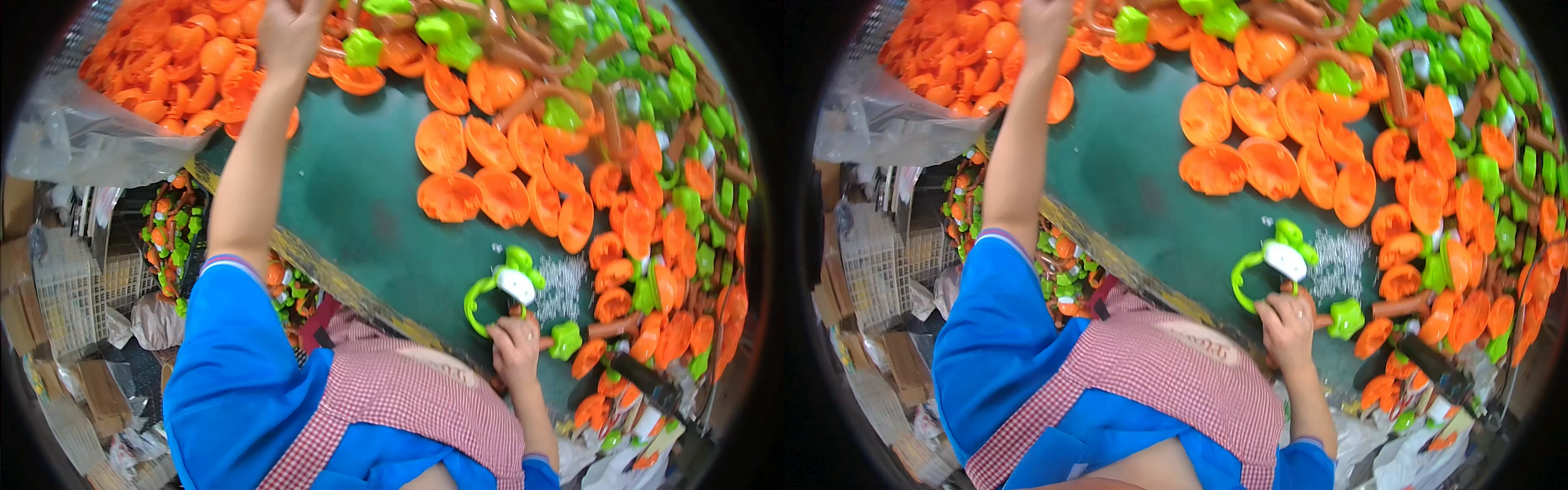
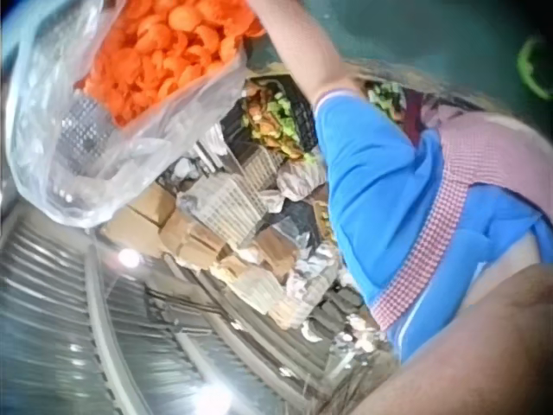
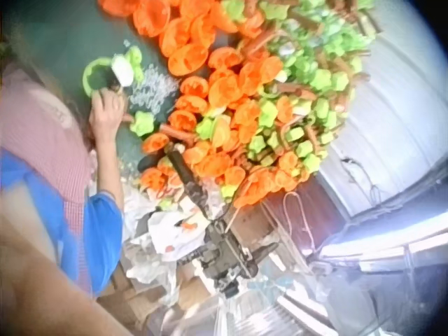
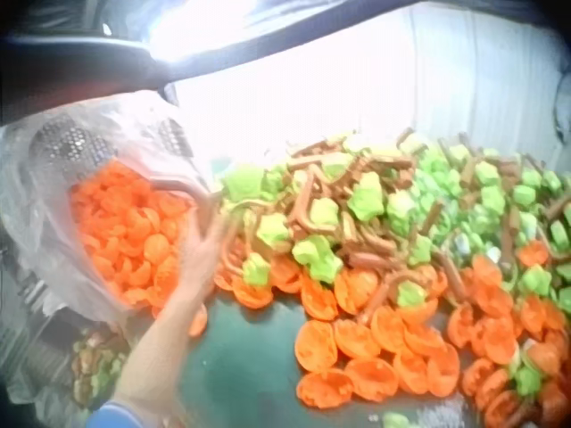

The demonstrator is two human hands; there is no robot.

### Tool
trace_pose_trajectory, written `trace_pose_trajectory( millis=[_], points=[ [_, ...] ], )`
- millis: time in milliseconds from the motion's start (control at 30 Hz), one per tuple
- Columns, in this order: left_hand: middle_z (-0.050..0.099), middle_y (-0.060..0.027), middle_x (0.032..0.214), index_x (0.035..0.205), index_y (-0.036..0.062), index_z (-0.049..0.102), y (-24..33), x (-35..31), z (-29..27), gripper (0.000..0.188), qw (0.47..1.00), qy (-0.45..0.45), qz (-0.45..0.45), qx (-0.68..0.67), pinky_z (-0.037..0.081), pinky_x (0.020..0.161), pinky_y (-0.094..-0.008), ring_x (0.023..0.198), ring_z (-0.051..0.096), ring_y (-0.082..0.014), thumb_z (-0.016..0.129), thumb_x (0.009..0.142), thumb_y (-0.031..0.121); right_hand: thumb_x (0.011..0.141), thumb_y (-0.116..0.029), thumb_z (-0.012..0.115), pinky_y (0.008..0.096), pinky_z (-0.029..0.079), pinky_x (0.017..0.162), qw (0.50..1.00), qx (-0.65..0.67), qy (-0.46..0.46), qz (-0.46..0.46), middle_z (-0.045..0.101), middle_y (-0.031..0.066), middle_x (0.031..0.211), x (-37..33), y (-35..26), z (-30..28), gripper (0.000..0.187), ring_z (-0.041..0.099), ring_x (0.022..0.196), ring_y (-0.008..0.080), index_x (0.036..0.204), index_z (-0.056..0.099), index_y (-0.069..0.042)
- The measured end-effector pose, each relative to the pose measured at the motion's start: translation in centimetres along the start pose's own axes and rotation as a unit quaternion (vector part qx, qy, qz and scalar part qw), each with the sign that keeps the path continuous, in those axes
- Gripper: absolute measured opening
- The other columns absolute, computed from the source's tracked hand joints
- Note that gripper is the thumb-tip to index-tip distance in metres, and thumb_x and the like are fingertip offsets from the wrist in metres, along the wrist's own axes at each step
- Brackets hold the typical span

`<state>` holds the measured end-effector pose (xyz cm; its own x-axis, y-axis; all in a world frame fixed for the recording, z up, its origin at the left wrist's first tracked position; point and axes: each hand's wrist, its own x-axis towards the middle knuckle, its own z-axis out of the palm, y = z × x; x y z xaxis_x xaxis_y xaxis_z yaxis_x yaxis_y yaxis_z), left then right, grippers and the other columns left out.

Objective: The person assembles small plastic toy components on a green workbench. They pick up orange and green plastic parts, align them, and use a handheld power tool to fasten them together. The person repeats this process for multiple units, placing finished assemblies aside.

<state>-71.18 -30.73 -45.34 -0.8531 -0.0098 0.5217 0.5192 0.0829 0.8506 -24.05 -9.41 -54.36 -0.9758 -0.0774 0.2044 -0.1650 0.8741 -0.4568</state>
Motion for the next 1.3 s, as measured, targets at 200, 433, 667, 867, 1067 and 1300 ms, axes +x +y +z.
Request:
trace_pose_trajectory(
  millis=[200,433,667,867,1067,1300],
  points=[
    [0.064,-0.0115,0.098,0.107,0.0048,0.059,10.4,-23.8,-7.4,0.038,0.885,-0.334,0.149,0.287,0.052,0.072,-0.0398,0.084,0.063,-0.0319,0.076,0.074,0.014,0.065,-0.008,0.073,0.0392,0.044,0.082,1.000,0.009,-0.028,-0.003,0.060,0.0034,0.090,1.4,-0.9,-0.4,0.024,0.059,0.088,0.0225,0.088,0.065,-0.010],
    [0.063,-0.0155,0.101,0.130,0.0047,0.048,10.0,-32.4,-7.1,0.056,0.800,-0.481,-0.086,0.348,0.051,0.074,-0.0418,0.087,0.063,-0.0353,0.071,0.083,0.023,0.069,-0.011,0.071,0.0384,0.043,0.082,0.999,-0.026,-0.030,0.005,0.060,0.0021,0.086,0.7,-1.2,0.3,0.018,0.060,0.085,0.0207,0.086,0.064,-0.011],
    [0.066,-0.0140,0.094,0.135,0.0016,0.046,9.7,-31.8,-7.9,0.054,0.856,-0.433,-0.179,0.217,0.052,0.066,-0.0335,0.075,0.067,-0.0221,0.067,0.087,0.016,0.074,-0.010,0.067,0.0371,0.048,0.083,0.999,-0.012,-0.017,-0.044,0.066,0.0022,0.090,-0.1,-0.7,-0.5,0.015,0.064,0.086,0.0193,0.089,0.062,-0.009],
    [0.065,-0.0207,0.113,0.132,-0.0055,0.051,9.2,-32.6,-5.8,0.051,0.905,-0.352,-0.208,0.118,0.053,0.080,-0.0350,0.093,0.068,-0.0308,0.067,0.088,0.016,0.076,-0.010,0.062,0.0376,0.051,0.087,0.998,-0.017,-0.031,-0.057,0.066,0.0028,0.093,-0.6,-0.9,-0.7,0.015,0.065,0.086,0.0193,0.091,0.062,-0.009],
    [0.063,-0.0208,0.110,0.130,-0.0044,0.053,8.6,-32.0,-4.8,0.052,0.873,-0.439,-0.124,0.171,0.052,0.082,-0.0376,0.096,0.065,-0.0351,0.070,0.085,0.016,0.077,-0.011,0.060,0.0378,0.052,0.089,0.994,-0.005,-0.077,-0.081,0.066,0.0032,0.092,-0.7,-0.9,-1.4,0.014,0.065,0.087,0.0193,0.092,0.062,-0.009],
    [0.059,-0.0165,0.105,0.125,0.0007,0.057,8.7,-32.6,-4.8,0.046,0.857,-0.448,-0.158,0.199,0.052,0.081,-0.0426,0.093,0.062,-0.0370,0.067,0.086,0.023,0.077,-0.007,0.059,0.0404,0.050,0.092,0.996,-0.026,-0.053,-0.062,0.067,0.0053,0.095,-0.5,-1.7,0.1,0.018,0.065,0.087,0.0211,0.095,0.064,-0.007]
  ],
)
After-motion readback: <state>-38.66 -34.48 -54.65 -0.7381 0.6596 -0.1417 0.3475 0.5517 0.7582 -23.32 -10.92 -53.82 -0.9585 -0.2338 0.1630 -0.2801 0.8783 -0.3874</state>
